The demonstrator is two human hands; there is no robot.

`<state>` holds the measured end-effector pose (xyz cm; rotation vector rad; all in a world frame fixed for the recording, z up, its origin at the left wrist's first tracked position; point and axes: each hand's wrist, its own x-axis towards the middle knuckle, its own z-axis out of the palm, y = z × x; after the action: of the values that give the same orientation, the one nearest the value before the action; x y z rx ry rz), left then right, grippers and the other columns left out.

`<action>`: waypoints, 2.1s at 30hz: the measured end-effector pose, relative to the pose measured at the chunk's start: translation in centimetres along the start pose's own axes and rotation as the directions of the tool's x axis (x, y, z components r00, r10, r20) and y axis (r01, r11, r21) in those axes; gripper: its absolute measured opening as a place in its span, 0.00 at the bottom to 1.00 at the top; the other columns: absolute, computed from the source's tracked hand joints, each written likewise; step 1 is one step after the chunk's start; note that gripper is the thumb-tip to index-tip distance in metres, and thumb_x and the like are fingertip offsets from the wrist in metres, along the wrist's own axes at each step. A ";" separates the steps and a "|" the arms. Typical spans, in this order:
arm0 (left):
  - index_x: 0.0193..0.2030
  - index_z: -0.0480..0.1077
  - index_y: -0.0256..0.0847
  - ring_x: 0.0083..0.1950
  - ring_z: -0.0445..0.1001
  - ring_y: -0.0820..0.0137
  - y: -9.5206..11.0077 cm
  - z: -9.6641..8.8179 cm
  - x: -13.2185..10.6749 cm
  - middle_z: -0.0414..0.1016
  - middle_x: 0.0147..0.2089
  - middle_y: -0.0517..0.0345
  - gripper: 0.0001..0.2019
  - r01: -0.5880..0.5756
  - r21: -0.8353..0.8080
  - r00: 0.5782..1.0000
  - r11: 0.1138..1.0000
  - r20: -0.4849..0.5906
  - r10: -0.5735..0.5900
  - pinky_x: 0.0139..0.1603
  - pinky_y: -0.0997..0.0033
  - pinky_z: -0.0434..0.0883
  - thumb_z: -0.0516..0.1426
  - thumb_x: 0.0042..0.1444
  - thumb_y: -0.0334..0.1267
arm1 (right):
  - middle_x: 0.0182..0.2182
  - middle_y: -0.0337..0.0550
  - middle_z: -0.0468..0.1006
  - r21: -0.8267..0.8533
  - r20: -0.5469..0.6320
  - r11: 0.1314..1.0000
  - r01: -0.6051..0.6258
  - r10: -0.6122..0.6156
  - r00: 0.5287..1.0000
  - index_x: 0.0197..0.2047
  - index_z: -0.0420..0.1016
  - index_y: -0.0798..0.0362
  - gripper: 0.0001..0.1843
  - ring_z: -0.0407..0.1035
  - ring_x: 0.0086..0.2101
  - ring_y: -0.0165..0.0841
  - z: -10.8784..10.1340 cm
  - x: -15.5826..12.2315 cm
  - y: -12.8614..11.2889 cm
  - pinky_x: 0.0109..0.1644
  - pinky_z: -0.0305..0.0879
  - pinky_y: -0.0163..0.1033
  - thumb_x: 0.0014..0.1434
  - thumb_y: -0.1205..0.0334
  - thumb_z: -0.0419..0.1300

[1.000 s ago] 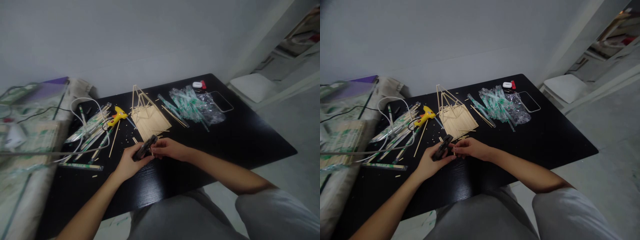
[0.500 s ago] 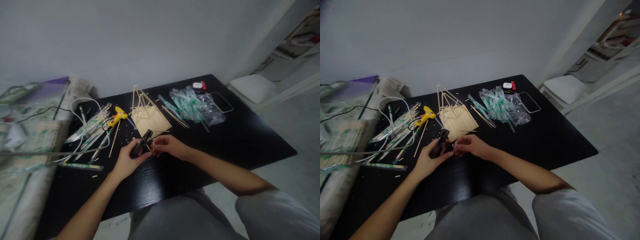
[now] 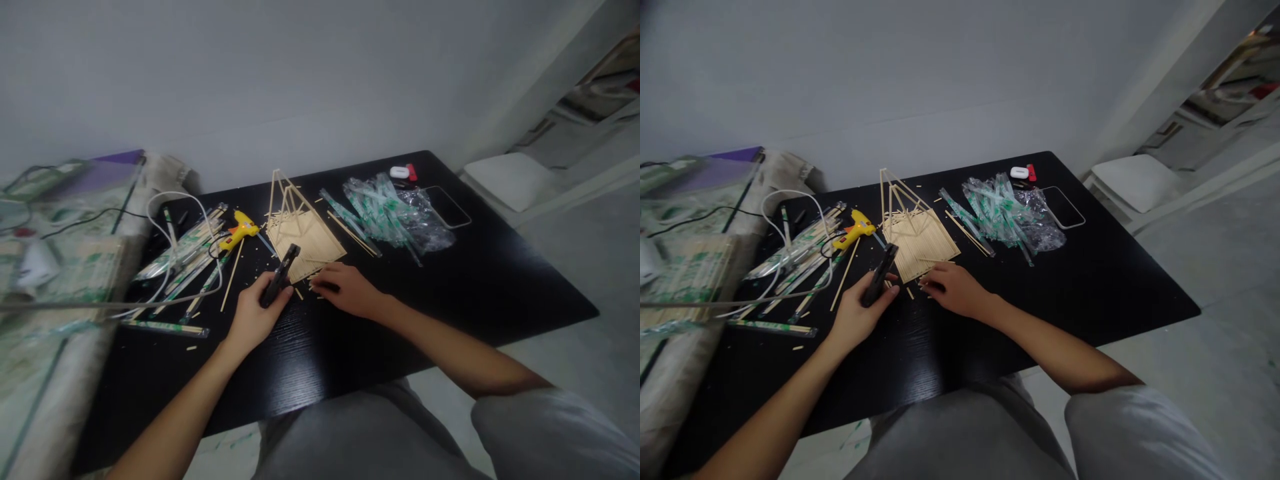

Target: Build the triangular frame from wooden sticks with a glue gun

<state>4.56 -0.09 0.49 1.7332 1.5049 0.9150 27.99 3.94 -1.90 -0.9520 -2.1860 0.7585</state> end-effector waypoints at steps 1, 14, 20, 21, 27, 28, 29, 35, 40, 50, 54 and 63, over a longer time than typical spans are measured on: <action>0.45 0.74 0.43 0.32 0.69 0.71 0.0 0.0 0.0 0.72 0.31 0.65 0.12 -0.001 0.008 1.000 1.000 0.004 0.001 0.35 0.72 0.65 0.60 0.61 0.47 | 0.38 0.48 0.81 -0.028 0.036 0.999 0.039 -0.038 0.999 0.42 0.81 0.55 0.05 0.73 0.42 0.37 0.1 -0.1 0.0 0.49 0.69 0.42 0.65 0.66 0.63; 0.44 0.74 0.42 0.33 0.70 0.71 0.0 0.0 0.0 0.73 0.32 0.64 0.11 -0.010 0.052 1.000 0.999 0.004 0.009 0.36 0.72 0.66 0.59 0.61 0.46 | 0.38 0.49 0.81 -0.111 -0.130 0.985 -0.135 0.120 0.984 0.42 0.79 0.57 0.14 0.73 0.42 0.39 -2.0 0.7 1.4 0.49 0.69 0.44 0.58 0.79 0.57; 0.44 0.74 0.41 0.33 0.70 0.71 -0.2 0.2 0.2 0.73 0.32 0.64 0.11 0.008 0.044 1.000 0.999 0.018 -0.008 0.37 0.72 0.66 0.59 0.61 0.45 | 0.37 0.48 0.80 -0.151 -0.062 0.985 -0.081 0.072 0.995 0.40 0.78 0.55 0.16 0.72 0.43 0.39 -1.6 0.6 1.2 0.51 0.68 0.44 0.54 0.80 0.55; 0.44 0.74 0.41 0.33 0.70 0.71 -0.3 0.2 0.2 0.73 0.32 0.64 0.11 0.006 0.043 1.000 0.999 0.019 -0.007 0.37 0.72 0.66 0.59 0.61 0.45 | 0.38 0.48 0.80 -0.156 -0.059 0.985 -0.074 0.065 0.996 0.40 0.78 0.55 0.16 0.72 0.43 0.39 -1.6 0.6 1.2 0.51 0.68 0.44 0.54 0.80 0.55; 0.44 0.74 0.42 0.32 0.69 0.71 -0.4 0.2 0.3 0.72 0.31 0.65 0.11 -0.006 0.067 0.999 0.998 0.043 0.003 0.36 0.72 0.65 0.59 0.61 0.45 | 0.39 0.50 0.79 -0.147 -0.001 0.988 -0.044 0.045 0.999 0.42 0.76 0.56 0.12 0.71 0.43 0.40 -1.4 0.5 1.1 0.52 0.67 0.45 0.55 0.76 0.58; 0.44 0.74 0.42 0.32 0.69 0.71 -0.4 0.1 0.3 0.72 0.31 0.65 0.11 -0.005 0.069 0.999 0.998 0.047 0.001 0.36 0.72 0.65 0.59 0.61 0.45 | 0.39 0.50 0.79 -0.146 0.004 0.988 -0.044 0.045 0.999 0.42 0.76 0.56 0.12 0.71 0.43 0.40 -1.3 0.5 1.1 0.51 0.68 0.45 0.55 0.76 0.58; 0.44 0.74 0.42 0.32 0.69 0.71 -0.4 0.1 0.4 0.72 0.30 0.65 0.11 -0.004 0.071 0.999 0.997 0.050 0.000 0.35 0.72 0.65 0.59 0.61 0.46 | 0.39 0.50 0.79 -0.146 0.005 0.988 -0.046 0.047 0.999 0.42 0.76 0.56 0.12 0.71 0.43 0.40 -1.3 0.5 1.2 0.51 0.68 0.45 0.55 0.76 0.58; 0.43 0.75 0.42 0.32 0.70 0.70 -0.4 0.1 0.5 0.74 0.32 0.64 0.11 -0.007 0.069 0.999 0.998 0.051 0.003 0.36 0.72 0.66 0.59 0.61 0.46 | 0.38 0.48 0.78 -0.160 0.029 0.985 -0.071 0.077 0.997 0.42 0.73 0.55 0.18 0.70 0.41 0.38 -1.8 0.6 0.9 0.48 0.67 0.43 0.50 0.79 0.54; 0.43 0.75 0.42 0.32 0.71 0.70 -0.3 0.0 0.5 0.74 0.31 0.64 0.11 -0.006 0.075 0.998 0.997 0.059 0.002 0.36 0.72 0.66 0.59 0.60 0.46 | 0.38 0.48 0.76 -0.190 0.057 0.978 -0.082 0.094 0.994 0.42 0.70 0.55 0.17 0.68 0.39 0.38 -2.1 0.5 0.6 0.46 0.66 0.41 0.48 0.78 0.55; 0.44 0.75 0.42 0.31 0.70 0.71 -0.4 0.1 0.4 0.73 0.31 0.65 0.11 -0.003 0.076 0.998 0.997 0.064 -0.002 0.35 0.73 0.65 0.59 0.61 0.47 | 0.41 0.49 0.77 -0.276 0.064 0.957 -0.095 0.116 0.991 0.45 0.70 0.54 0.09 0.70 0.44 0.40 -1.8 0.5 1.0 0.49 0.66 0.43 0.61 0.72 0.59; 0.43 0.75 0.42 0.32 0.71 0.70 -0.3 0.1 0.5 0.75 0.32 0.64 0.11 -0.002 0.077 0.998 0.997 0.066 -0.004 0.36 0.72 0.66 0.59 0.61 0.46 | 0.41 0.50 0.78 -0.313 0.083 0.947 -0.078 0.109 0.991 0.45 0.71 0.55 0.05 0.70 0.44 0.40 -1.4 0.6 1.4 0.49 0.66 0.43 0.68 0.70 0.55; 0.43 0.75 0.42 0.34 0.73 0.69 -0.2 0.1 0.4 0.76 0.33 0.63 0.11 -0.008 0.074 0.998 0.997 0.069 0.003 0.37 0.72 0.67 0.59 0.61 0.46 | 0.45 0.54 0.74 -0.421 0.094 0.907 0.000 0.044 0.995 0.50 0.71 0.58 0.16 0.67 0.47 0.43 -0.5 0.3 0.9 0.54 0.66 0.47 0.66 0.79 0.49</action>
<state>4.56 0.36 0.27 1.8045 1.5074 0.8035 28.61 4.83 -2.14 -1.1697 -2.4894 0.3494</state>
